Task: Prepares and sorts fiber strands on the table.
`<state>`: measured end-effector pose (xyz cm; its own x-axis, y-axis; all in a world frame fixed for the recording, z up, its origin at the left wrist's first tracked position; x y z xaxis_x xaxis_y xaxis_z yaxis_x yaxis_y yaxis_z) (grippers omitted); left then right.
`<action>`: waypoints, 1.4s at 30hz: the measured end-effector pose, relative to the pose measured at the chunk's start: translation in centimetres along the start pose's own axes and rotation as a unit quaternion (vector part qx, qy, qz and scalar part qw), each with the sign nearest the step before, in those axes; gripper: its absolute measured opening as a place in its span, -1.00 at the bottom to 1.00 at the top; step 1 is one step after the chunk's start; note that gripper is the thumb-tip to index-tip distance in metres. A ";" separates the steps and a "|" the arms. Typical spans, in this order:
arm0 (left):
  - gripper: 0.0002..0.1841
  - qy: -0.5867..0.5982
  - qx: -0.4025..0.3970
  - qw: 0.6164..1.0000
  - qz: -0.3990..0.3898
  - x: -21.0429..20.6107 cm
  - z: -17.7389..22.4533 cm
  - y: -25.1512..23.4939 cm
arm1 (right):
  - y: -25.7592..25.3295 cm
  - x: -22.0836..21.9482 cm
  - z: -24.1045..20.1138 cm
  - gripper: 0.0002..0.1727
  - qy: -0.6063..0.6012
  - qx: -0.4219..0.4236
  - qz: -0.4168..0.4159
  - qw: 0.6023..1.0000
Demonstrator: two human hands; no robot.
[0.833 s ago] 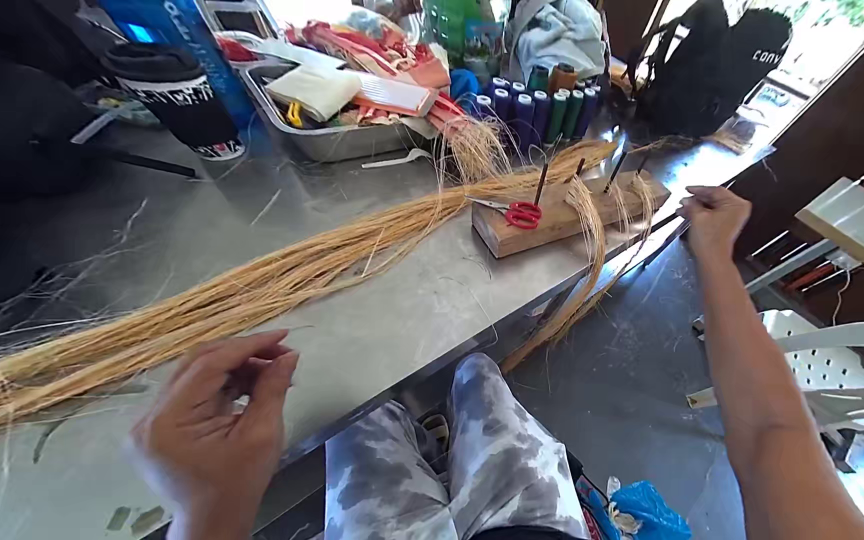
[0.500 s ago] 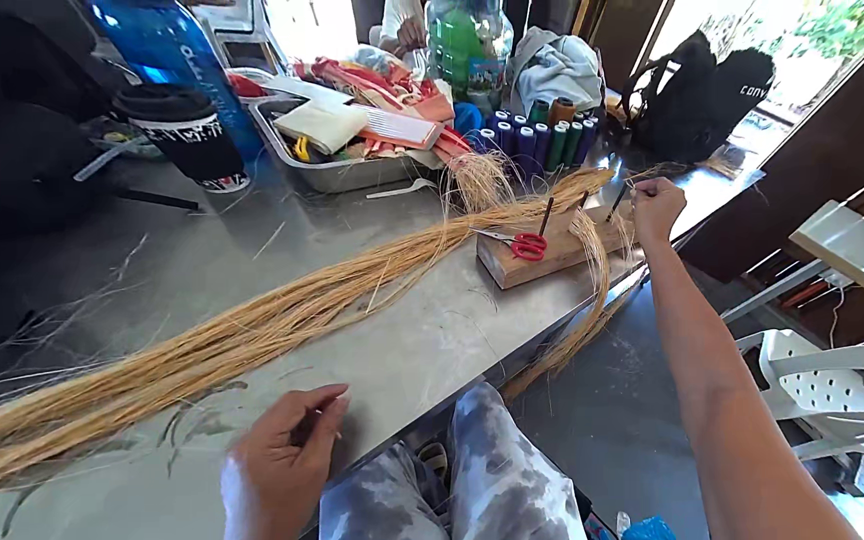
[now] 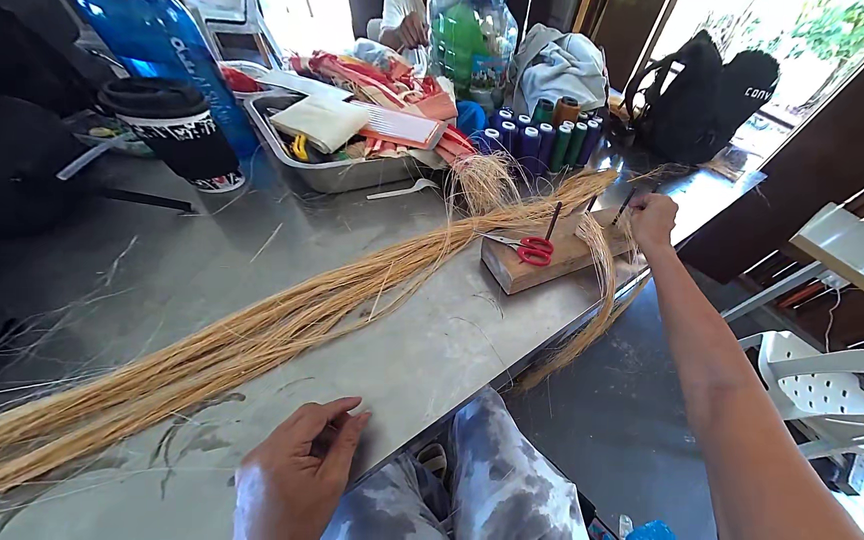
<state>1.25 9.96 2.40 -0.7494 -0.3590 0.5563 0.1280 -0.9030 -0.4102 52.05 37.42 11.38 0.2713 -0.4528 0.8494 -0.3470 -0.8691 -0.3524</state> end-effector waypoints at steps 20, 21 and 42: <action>-0.63 0.013 0.051 0.998 -0.039 -0.2 -1.5 0.2 | 23.0 -9.4 26.1 -0.66 0.137 -0.182 -0.205 0.952; -0.63 0.011 0.050 0.998 -0.041 -0.1 -1.5 0.1 | 24.7 -10.6 27.4 -0.65 0.151 -0.201 -0.232 0.940; -0.67 0.034 0.050 0.997 -0.047 0.1 -2.3 0.1 | 47.1 -28.7 24.3 -0.48 0.059 -0.084 -0.650 0.753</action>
<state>-0.27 10.37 0.76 -0.8028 -0.2580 0.5376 0.1165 -0.9521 -0.2828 49.75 4.63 -39.21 0.4022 0.7880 0.4661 0.0314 -0.5207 0.8532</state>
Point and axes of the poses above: each hand's wrist, its own y-axis away from the middle knuckle, its own x-axis out of the back of the hand, z = x × y, the point moved 10 cm from there along -y, towards the middle knuckle, and after that the axes turned 2 degrees about y, right-handed, at the moved point
